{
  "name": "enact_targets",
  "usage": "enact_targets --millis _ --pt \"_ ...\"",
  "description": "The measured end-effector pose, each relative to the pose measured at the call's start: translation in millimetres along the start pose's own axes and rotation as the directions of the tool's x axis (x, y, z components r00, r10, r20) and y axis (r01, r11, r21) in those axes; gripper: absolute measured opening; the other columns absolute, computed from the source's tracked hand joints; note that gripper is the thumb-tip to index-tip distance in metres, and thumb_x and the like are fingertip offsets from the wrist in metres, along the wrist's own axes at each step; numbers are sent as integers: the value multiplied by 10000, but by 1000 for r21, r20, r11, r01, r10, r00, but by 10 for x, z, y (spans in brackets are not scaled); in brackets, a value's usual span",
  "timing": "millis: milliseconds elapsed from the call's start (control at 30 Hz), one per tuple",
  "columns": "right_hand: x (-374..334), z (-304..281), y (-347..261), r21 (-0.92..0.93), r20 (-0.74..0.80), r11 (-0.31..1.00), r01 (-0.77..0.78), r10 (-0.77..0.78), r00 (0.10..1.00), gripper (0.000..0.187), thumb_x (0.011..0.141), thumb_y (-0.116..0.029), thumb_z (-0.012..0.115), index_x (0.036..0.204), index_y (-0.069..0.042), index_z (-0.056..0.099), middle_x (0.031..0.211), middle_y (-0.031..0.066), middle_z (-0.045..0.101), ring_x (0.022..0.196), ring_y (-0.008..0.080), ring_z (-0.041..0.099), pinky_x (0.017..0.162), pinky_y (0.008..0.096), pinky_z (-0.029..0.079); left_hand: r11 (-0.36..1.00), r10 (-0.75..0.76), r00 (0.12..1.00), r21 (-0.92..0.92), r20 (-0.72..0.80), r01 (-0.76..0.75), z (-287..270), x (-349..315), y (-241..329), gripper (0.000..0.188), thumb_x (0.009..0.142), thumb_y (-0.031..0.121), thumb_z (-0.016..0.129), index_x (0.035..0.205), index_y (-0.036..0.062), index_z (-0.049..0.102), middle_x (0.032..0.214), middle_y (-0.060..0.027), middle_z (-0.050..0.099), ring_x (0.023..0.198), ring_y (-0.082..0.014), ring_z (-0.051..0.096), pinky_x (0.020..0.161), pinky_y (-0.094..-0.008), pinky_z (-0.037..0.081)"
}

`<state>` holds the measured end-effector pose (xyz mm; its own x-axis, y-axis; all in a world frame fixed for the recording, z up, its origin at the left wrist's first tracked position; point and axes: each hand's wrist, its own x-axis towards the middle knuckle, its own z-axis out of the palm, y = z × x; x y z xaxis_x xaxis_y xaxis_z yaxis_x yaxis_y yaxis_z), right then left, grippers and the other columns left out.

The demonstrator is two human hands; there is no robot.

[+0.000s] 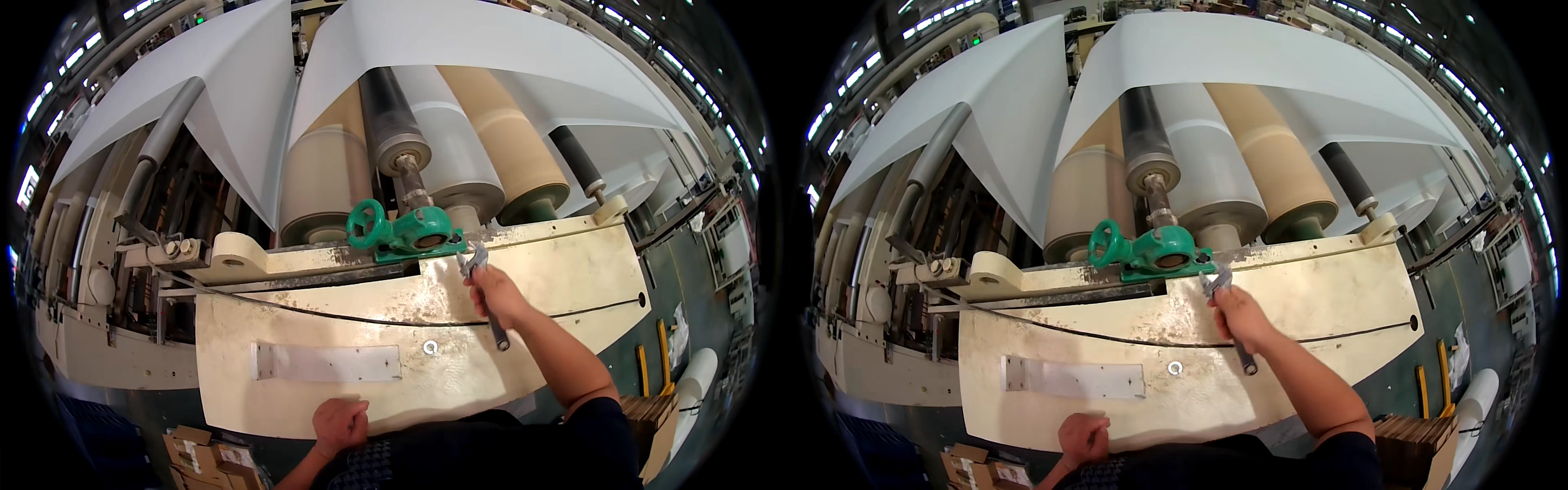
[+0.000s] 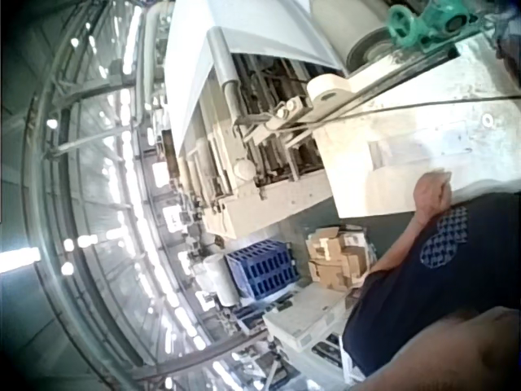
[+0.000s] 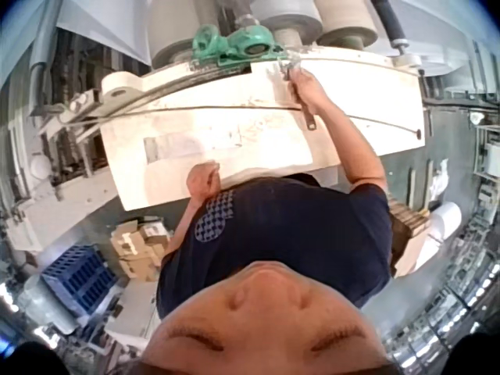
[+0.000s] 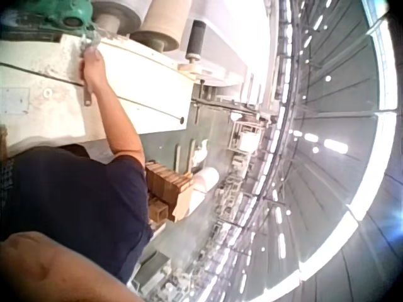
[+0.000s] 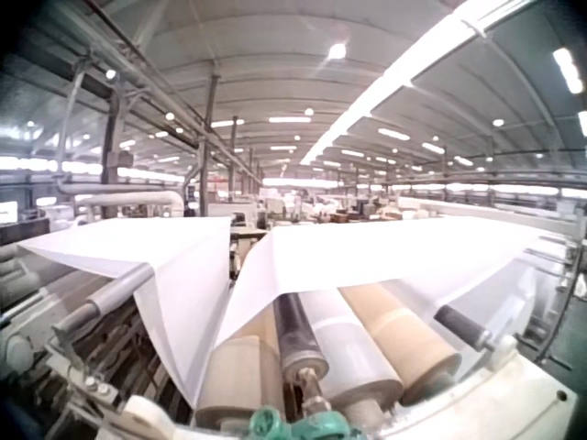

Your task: The person uses an adjustable wrench to tighten a bolt on a large industrial machine with paper rollers.

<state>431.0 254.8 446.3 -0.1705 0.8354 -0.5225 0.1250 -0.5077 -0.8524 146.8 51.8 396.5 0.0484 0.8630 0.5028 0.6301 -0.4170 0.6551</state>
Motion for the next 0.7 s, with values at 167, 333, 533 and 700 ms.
enact_targets --millis 167,333,533,700 --pt "374 -84 -167 11 27 975 -220 219 975 317 958 -313 381 826 -63 524 610 6 447 457 111 406 396 268 342 999 -18 999 -41 -40 17 6 45 28 162 656 -29 613 780 70 646 640 -62 599 533 -238 563 517 -331 472" --pt "505 -56 -181 102 53 954 -282 278 959 351 956 -354 386 781 -87 530 602 -6 442 472 104 410 396 257 354 998 -29 995 -49 -93 24 34 47 42 149 665 -25 622 780 66 646 652 -67 609 553 -239 575 534 -329 483" --pt "536 133 -217 171 -5 946 -274 279 960 381 947 -391 395 720 -96 480 565 2 429 399 126 369 362 279 335 997 -77 994 -35 -71 75 2 38 27 112 688 -25 619 776 43 633 700 -104 637 606 -267 600 580 -338 483" --pt "537 199 -189 149 -82 958 -247 261 962 428 926 -457 415 737 -76 466 543 17 397 385 144 364 352 310 316 999 -42 993 -17 -113 40 25 13 3 137 668 -12 630 779 66 650 681 -84 628 577 -251 594 544 -332 492"
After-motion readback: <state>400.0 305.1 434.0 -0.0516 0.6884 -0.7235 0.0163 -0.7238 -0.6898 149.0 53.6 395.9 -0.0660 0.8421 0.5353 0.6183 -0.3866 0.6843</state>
